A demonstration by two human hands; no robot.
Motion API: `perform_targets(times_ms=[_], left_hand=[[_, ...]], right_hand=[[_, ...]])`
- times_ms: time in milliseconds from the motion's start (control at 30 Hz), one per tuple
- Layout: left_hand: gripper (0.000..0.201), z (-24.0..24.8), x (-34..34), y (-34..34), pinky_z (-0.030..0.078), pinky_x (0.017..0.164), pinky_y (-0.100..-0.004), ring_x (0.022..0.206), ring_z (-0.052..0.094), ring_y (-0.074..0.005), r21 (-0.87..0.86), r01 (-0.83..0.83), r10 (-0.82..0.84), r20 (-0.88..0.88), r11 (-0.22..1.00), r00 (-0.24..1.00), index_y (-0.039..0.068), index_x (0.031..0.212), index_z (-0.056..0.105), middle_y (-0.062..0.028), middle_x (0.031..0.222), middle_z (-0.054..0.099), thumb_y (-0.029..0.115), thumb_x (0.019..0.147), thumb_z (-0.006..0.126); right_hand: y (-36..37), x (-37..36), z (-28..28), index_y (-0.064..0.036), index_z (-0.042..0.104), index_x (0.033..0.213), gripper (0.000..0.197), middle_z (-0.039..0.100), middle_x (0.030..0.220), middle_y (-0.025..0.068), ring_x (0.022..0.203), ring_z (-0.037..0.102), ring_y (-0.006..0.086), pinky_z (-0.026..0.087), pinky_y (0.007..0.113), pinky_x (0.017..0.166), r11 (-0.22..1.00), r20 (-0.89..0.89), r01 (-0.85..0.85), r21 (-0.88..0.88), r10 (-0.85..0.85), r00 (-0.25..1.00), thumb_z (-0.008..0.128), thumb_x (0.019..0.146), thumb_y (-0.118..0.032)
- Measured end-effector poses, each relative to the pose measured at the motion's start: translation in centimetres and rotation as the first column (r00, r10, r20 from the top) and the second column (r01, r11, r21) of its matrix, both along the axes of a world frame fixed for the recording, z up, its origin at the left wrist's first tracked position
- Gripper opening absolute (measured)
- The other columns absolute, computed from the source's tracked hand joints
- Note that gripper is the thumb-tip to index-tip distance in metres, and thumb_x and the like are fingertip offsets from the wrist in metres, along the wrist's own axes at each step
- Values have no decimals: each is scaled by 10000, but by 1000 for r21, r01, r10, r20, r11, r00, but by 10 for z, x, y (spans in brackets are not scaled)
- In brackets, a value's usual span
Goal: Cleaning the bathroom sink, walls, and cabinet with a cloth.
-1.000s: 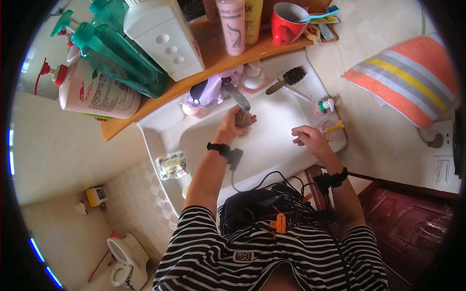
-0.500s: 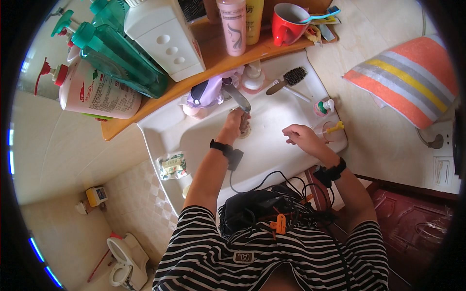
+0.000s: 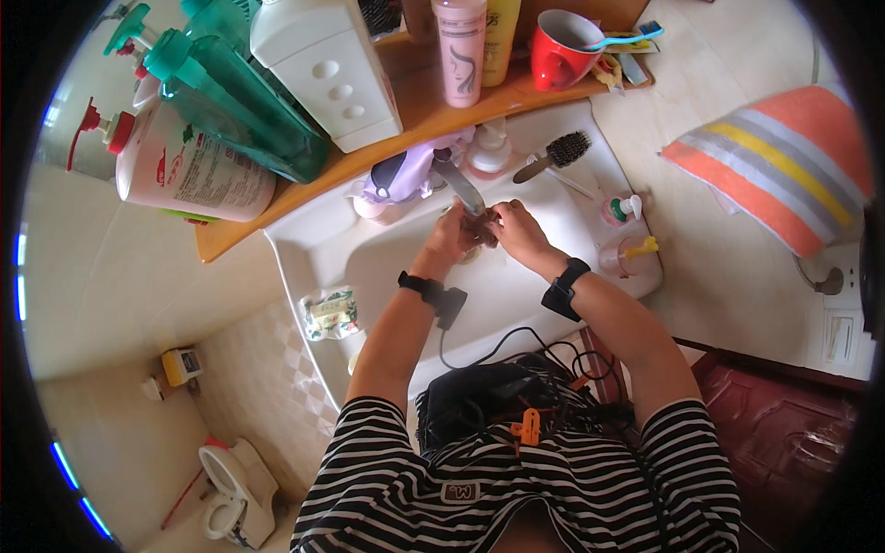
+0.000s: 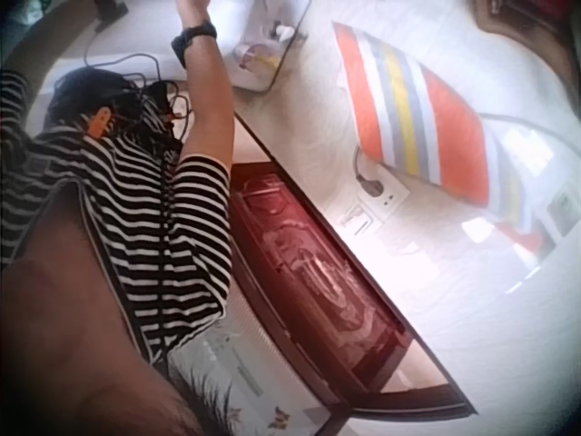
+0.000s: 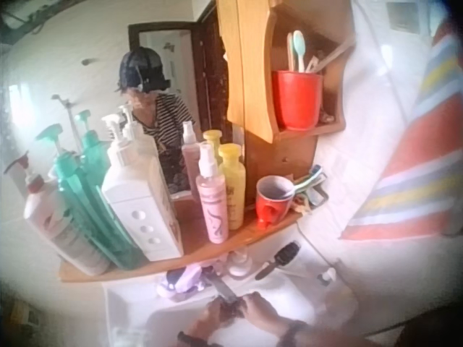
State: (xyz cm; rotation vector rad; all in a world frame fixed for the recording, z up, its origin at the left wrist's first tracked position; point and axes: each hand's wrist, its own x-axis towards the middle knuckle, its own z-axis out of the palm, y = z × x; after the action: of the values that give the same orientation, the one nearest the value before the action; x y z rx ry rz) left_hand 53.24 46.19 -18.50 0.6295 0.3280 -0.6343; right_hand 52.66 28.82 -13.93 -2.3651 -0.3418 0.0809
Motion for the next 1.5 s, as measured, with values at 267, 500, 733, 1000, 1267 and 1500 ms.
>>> perform_targets(times_ms=[267, 500, 733, 1000, 1267, 1500], left_hand=[[301, 9, -3, 4, 585, 764, -497, 816, 681, -373, -96, -91, 76, -157, 991, 985, -22, 1097, 539, -214, 987, 658, 258, 1042, 445], [230, 3, -7, 12, 610, 789, -484, 913, 692, -382, 58, 12, -19, 134, 998, 991, -66, 1120, 507, -240, 1017, 639, -75, 896, 556], [284, 6, -9, 8, 568, 799, -403, 922, 686, -332, 117, 5, -29, 199, 993, 980, -79, 1154, 482, -209, 1040, 641, 1, 910, 605], [339, -23, -7, 23, 592, 841, -406, 999, 679, -285, 140, -81, 91, -66, 987, 994, -6, 1294, 502, -164, 1146, 644, 28, 959, 540], [307, -24, -11, 22, 542, 807, -313, 915, 664, -171, 322, 166, -201, 76, 932, 977, 16, 1113, 645, -78, 1019, 698, 291, 982, 613], [279, -5, -15, 24, 522, 814, -300, 904, 647, -173, 262, 141, -169, 85, 955, 982, 34, 1083, 655, -70, 995, 692, 289, 974, 628]], right_hand=[[-4, 16, -12, -6, 645, 924, 91, 643, 912, 193, 859, 631, 363, 519, 408, 777, 988, -3, -125, -94, 125, 992, 623, 845, -45], [7, 14, -24, -4, 628, 901, 80, 664, 830, 142, 759, 639, 271, 510, 380, 711, 984, 8, -10, 180, 9, 1000, 642, 837, -49], [-3, 18, -10, -7, 617, 925, 91, 668, 869, 122, 781, 633, 236, 506, 351, 713, 998, -208, -54, 13, 55, 977, 654, 868, -68], [-12, 22, -6, 0, 596, 935, 80, 651, 854, 69, 783, 597, 153, 499, 319, 718, 966, -305, 128, 223, -56, 951, 642, 883, -41], [-28, 35, -24, 32, 564, 974, 88, 645, 930, 101, 809, 644, 170, 571, 313, 764, 779, -504, 370, 506, -81, 860, 608, 943, -37], [-12, 27, -8, 41, 547, 992, 91, 625, 972, 110, 862, 660, 192, 580, 319, 792, 730, -581, 443, 520, -78, 810, 590, 950, -29]])
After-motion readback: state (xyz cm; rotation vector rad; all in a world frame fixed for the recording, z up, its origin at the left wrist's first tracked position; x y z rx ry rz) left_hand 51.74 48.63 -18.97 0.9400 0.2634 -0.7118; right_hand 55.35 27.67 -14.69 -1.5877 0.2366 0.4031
